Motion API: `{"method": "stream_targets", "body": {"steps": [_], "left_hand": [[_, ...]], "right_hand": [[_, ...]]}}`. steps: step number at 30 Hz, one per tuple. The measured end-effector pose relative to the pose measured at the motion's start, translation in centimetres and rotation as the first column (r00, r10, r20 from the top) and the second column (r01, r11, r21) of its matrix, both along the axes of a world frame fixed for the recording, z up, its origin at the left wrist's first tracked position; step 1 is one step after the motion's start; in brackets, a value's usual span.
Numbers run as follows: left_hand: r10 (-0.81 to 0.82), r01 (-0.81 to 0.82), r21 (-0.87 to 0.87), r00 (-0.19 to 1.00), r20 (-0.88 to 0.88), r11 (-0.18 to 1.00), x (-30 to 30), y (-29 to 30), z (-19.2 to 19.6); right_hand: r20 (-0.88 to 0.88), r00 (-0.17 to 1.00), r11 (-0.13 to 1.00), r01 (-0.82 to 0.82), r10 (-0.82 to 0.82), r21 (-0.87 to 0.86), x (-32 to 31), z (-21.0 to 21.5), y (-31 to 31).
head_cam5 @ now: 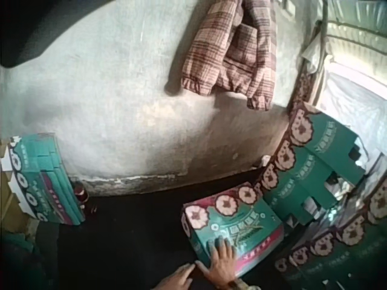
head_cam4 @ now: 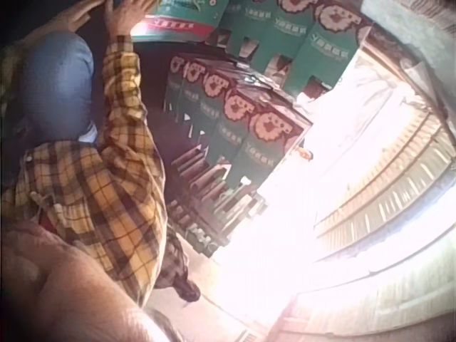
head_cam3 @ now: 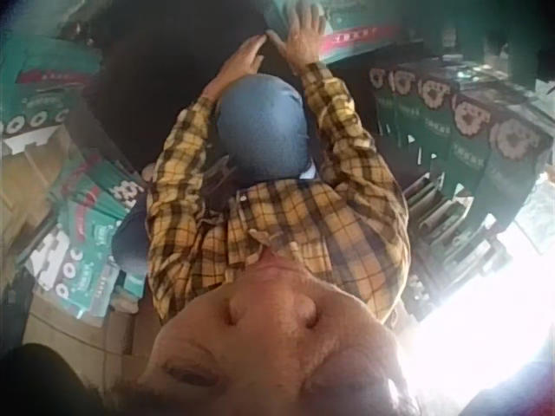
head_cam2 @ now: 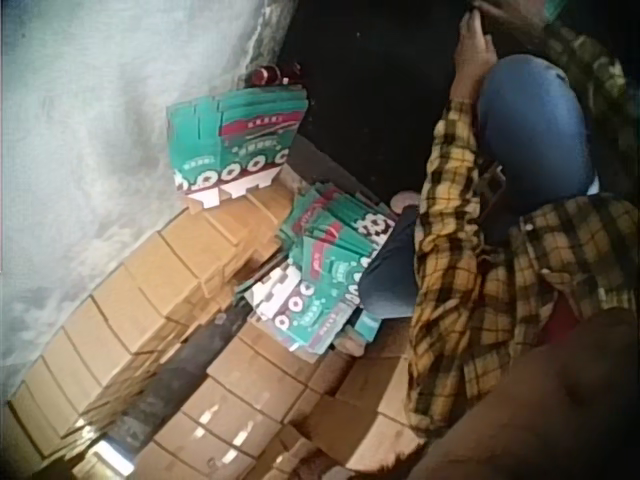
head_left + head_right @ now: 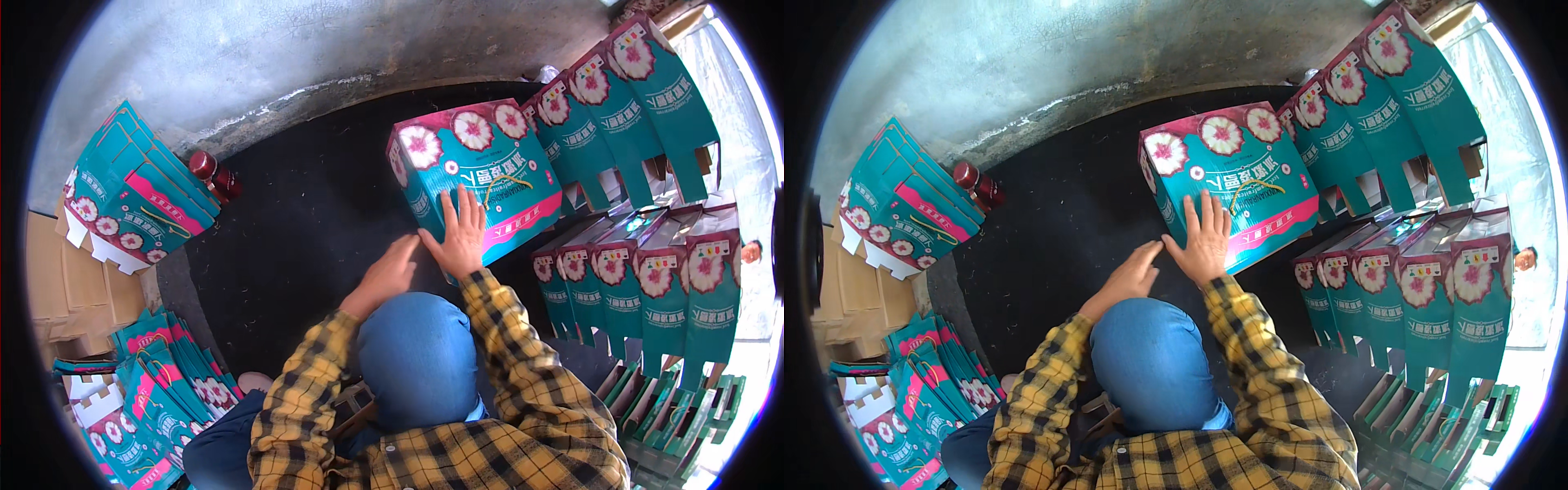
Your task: The person takes flat cardboard blanks from a stack, folds and tucks them into boxes by hand, and stacks the assembled boxes onto a pile.
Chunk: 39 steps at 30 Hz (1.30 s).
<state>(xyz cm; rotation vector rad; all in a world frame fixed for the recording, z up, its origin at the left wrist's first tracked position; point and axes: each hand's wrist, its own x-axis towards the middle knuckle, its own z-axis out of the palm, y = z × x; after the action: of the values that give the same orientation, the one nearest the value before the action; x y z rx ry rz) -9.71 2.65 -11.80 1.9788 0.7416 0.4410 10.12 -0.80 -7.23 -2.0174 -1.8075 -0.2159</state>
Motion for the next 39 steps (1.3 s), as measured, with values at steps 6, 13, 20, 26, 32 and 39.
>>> {"method": "stream_targets", "body": {"steps": [6,13,20,26,32,39], "left_hand": [[0.078,-0.069,0.044,0.965,-0.252,0.997,-12.6,-1.5,10.3],[0.112,-0.006,0.201,0.847,-0.519,0.979,-27.2,-12.2,25.0],[0.667,-0.283,0.605,0.361,-0.651,0.744,-38.9,-18.9,20.6],[0.624,-0.427,0.457,0.492,-0.607,0.781,-41.8,-21.3,21.4],[0.719,-0.549,0.466,0.562,-0.409,0.694,-46.4,-25.5,23.4],[0.923,-0.903,0.220,0.383,0.026,0.368,-49.3,-31.3,20.4]], "right_hand": [[0.112,0.973,0.974,0.213,-0.204,-0.081,1.8,-2.6,1.1],[0.155,0.963,0.967,0.236,-0.219,-0.100,8.3,-2.3,0.8],[0.036,0.992,0.962,0.125,-0.120,-0.242,6.2,1.4,0.4],[-0.870,0.492,0.962,-0.223,-0.030,-0.160,4.0,12.5,-4.6],[-0.473,-0.667,0.742,0.183,0.576,0.645,11.1,20.7,-9.6],[-0.490,-0.688,0.713,0.056,0.535,0.699,1.6,22.2,-6.4]]}}
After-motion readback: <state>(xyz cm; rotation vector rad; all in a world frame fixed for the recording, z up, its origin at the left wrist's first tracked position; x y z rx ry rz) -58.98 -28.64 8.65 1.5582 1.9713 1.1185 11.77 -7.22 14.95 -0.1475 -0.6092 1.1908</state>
